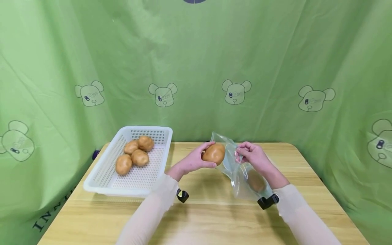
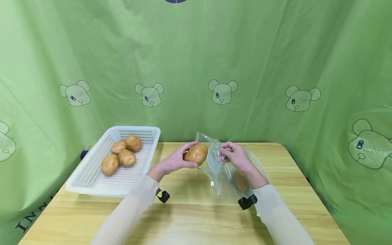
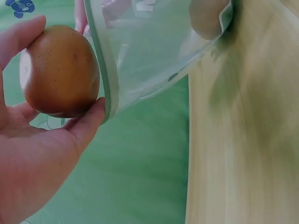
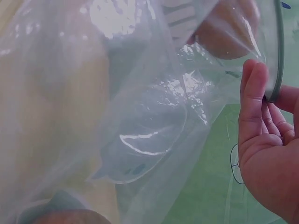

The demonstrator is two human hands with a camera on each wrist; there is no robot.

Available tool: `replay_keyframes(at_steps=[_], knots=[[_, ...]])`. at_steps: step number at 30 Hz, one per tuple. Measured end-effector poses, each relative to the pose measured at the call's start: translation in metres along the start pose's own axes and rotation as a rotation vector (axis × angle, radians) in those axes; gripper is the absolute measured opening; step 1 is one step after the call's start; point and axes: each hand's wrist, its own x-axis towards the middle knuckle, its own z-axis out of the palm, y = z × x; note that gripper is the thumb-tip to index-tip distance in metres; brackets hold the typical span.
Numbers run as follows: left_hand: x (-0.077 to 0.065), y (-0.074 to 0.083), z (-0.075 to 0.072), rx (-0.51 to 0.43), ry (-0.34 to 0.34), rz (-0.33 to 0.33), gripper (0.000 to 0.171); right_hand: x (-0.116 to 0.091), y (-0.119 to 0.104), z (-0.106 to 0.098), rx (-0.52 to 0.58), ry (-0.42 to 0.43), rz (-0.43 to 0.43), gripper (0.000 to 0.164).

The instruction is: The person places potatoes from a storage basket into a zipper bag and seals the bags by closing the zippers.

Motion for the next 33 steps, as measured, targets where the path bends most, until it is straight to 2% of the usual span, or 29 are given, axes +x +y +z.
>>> replay_keyframes(at_steps=[11,20,25,29,33], knots=[[0.01,-0.015,0.012,0.097,-0.064,-0.052,0.087,-0.001,0.0,-0.001,0.005,-0.012,-0.011,0.031],[0.023,-0.013,0.025,0.106,-0.126,-0.067,0.085,0.0,-0.007,-0.001,-0.008,-0.054,-0.046,0.031],[0.025,-0.016,0.026,0.131,-0.116,-0.085,0.087,0.0,-0.012,-0.002,-0.016,-0.086,-0.081,0.03],[0.024,-0.021,0.026,0.138,-0.106,-0.092,0.088,-0.001,-0.014,-0.003,-0.016,-0.093,-0.081,0.022],[0.023,-0.023,0.027,0.15,-0.109,-0.093,0.087,-0.003,-0.013,-0.004,-0.01,-0.093,-0.072,0.026]])
